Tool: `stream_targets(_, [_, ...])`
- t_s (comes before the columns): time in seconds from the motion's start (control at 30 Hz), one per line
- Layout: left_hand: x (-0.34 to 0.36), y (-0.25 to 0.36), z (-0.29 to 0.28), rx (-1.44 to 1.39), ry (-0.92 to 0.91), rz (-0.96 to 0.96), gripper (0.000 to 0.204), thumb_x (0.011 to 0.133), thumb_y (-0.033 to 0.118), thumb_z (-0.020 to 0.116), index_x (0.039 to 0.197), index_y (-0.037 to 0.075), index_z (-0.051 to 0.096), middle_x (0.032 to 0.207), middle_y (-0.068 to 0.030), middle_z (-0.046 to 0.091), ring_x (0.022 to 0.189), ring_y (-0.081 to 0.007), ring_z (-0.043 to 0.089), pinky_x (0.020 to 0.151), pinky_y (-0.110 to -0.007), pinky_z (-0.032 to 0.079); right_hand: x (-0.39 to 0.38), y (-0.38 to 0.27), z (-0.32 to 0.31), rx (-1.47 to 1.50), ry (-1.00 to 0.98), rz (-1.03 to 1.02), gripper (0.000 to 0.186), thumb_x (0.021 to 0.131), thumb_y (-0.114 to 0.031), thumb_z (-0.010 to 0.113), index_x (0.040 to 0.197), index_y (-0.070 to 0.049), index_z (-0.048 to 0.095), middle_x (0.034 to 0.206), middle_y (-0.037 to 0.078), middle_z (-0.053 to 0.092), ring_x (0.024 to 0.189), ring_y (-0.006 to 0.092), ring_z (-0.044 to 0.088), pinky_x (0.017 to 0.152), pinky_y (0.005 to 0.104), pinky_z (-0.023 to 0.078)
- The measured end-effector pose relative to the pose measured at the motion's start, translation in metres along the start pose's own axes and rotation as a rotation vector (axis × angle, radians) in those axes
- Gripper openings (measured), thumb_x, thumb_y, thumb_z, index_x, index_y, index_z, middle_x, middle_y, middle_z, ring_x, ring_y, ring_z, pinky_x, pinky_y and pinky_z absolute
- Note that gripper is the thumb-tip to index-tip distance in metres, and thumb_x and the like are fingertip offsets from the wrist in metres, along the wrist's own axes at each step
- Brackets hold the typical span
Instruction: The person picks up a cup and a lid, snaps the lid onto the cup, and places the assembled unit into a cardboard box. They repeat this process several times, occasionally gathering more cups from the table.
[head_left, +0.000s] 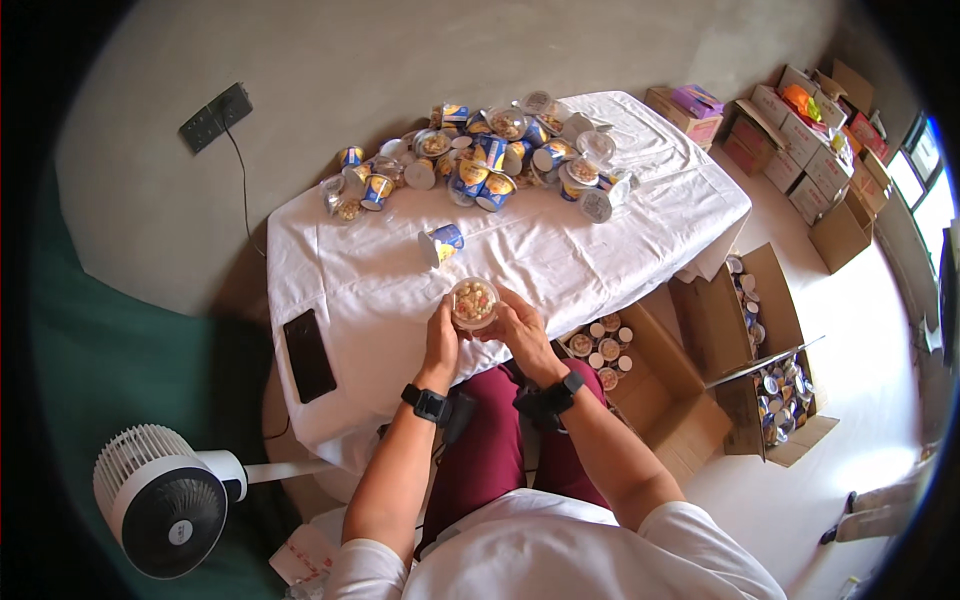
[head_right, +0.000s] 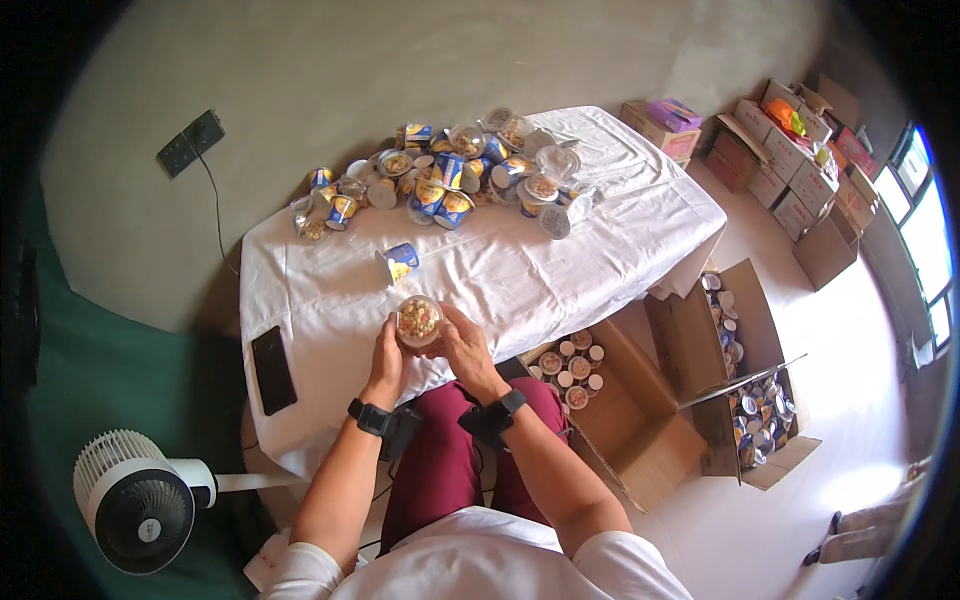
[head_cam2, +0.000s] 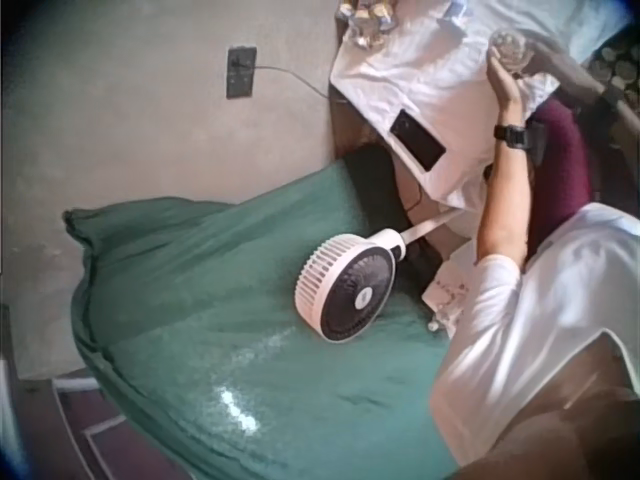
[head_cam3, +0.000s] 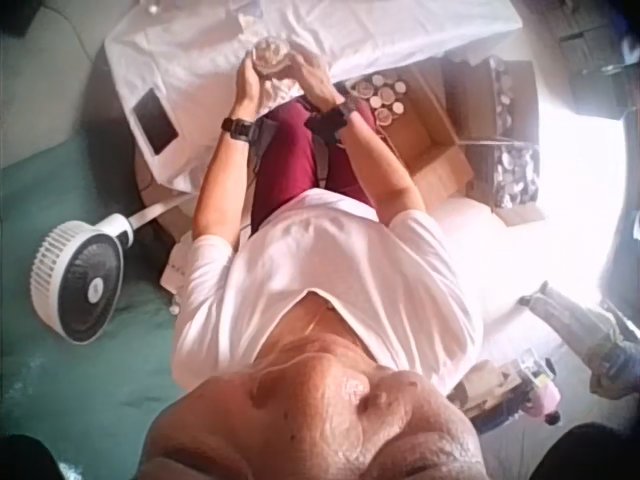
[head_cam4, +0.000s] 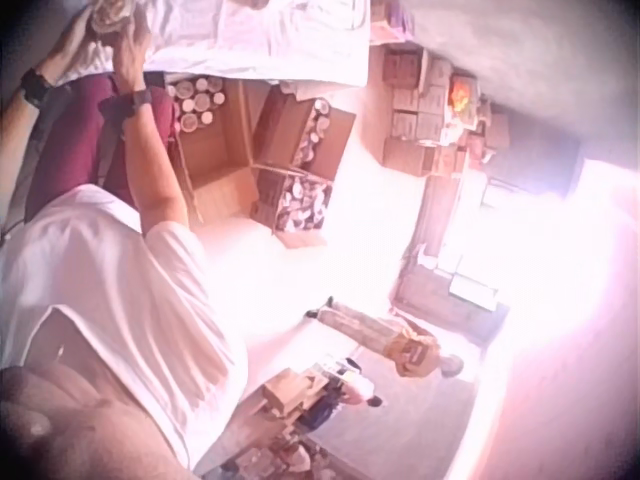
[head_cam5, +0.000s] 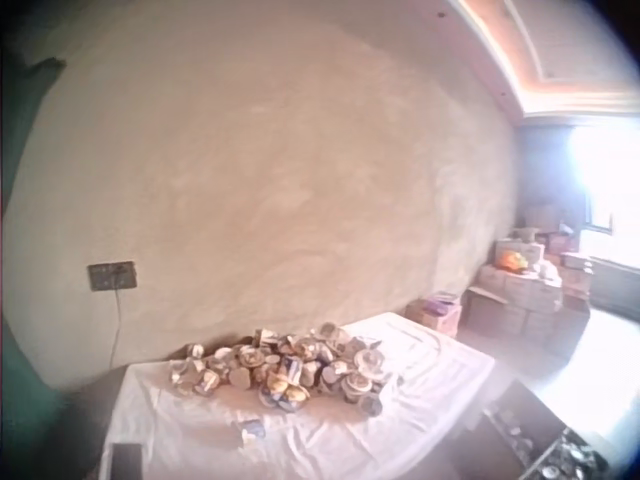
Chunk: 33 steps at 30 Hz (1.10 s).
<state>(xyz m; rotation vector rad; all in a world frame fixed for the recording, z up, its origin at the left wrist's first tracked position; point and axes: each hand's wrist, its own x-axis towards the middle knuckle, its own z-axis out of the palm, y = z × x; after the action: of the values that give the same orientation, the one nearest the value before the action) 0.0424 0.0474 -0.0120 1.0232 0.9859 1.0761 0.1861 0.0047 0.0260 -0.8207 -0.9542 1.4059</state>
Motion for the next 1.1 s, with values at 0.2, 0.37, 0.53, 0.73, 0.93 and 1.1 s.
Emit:
stream_targets(0.2, [-0.034,0.023,0.049,-0.376,0.017,-0.026,0.053,0.096,0.053,0.032,0.107,0.008,0.057,0.098,-0.0042,0.063,0.094,-0.015,0.059,0.082,-0.034,0.047,-0.044,-0.027,-0.01,-0.103,0.043,0.007,0.036,0.093,-0.016,0.05,0.127,-0.007,0.041,0.079,0.005,0.059,0.071,0.0104,0.055,0.064,0.0233,0.043])
stream_targets(0.37, [-0.041,0.012,0.06,-0.258,-0.089,0.009,0.041,0.096,0.044,0.042,0.109,0.008,0.055,0.098,-0.0039,0.061,0.093,-0.0144,0.06,0.085,-0.03,0.047,-0.061,-0.049,-0.02,-0.188,0.246,0.089,0.046,0.094,-0.042,0.048,0.118,-0.004,0.053,0.079,0.004,0.057,0.071,0.0103,0.049,0.065,0.0227,0.04])
stream_targets(0.53, [-0.049,-0.004,0.079,-0.17,-0.146,0.026,0.039,0.097,0.041,0.042,0.111,0.006,0.053,0.102,-0.0039,0.058,0.095,-0.0134,0.058,0.084,-0.029,0.047,-0.073,-0.042,-0.04,-0.243,0.283,0.07,0.056,0.095,-0.045,0.046,0.089,0.008,0.062,0.073,0.004,0.057,0.07,0.0101,0.048,0.061,0.0277,0.041])
stream_targets(0.73, [-0.064,-0.027,0.108,-0.368,-0.107,-0.055,0.046,0.097,0.046,0.041,0.115,0.003,0.046,0.1,-0.004,0.052,0.093,-0.0122,0.053,0.084,-0.027,0.043,-0.097,-0.039,-0.039,-0.198,0.527,-0.036,0.053,0.098,-0.043,0.041,0.087,0.006,0.058,0.067,0.002,0.049,0.065,0.0088,0.043,0.056,0.0266,0.037])
stream_targets(0.93, [-0.064,-0.013,0.11,-0.17,-0.103,0.102,0.045,0.098,0.045,0.04,0.112,0.003,0.048,0.099,-0.0045,0.051,0.089,-0.0107,0.051,0.08,-0.024,0.042,-0.114,-0.06,-0.059,-0.265,0.374,0.065,0.055,0.096,-0.046,0.043,0.093,0.006,0.059,0.071,0.001,0.053,0.064,0.0078,0.044,0.055,0.0257,0.038])
stream_targets(1.1, [-0.079,0.016,0.118,0.04,-0.323,-0.033,0.055,0.095,0.05,0.043,0.117,0.0,0.046,0.104,-0.0062,0.049,0.097,-0.0111,0.048,0.087,-0.025,0.04,-0.119,-0.085,-0.067,-0.317,0.242,0.243,0.054,0.095,-0.047,0.045,0.093,0.004,0.063,0.069,0.0,0.056,0.061,0.0062,0.048,0.052,0.0224,0.037])
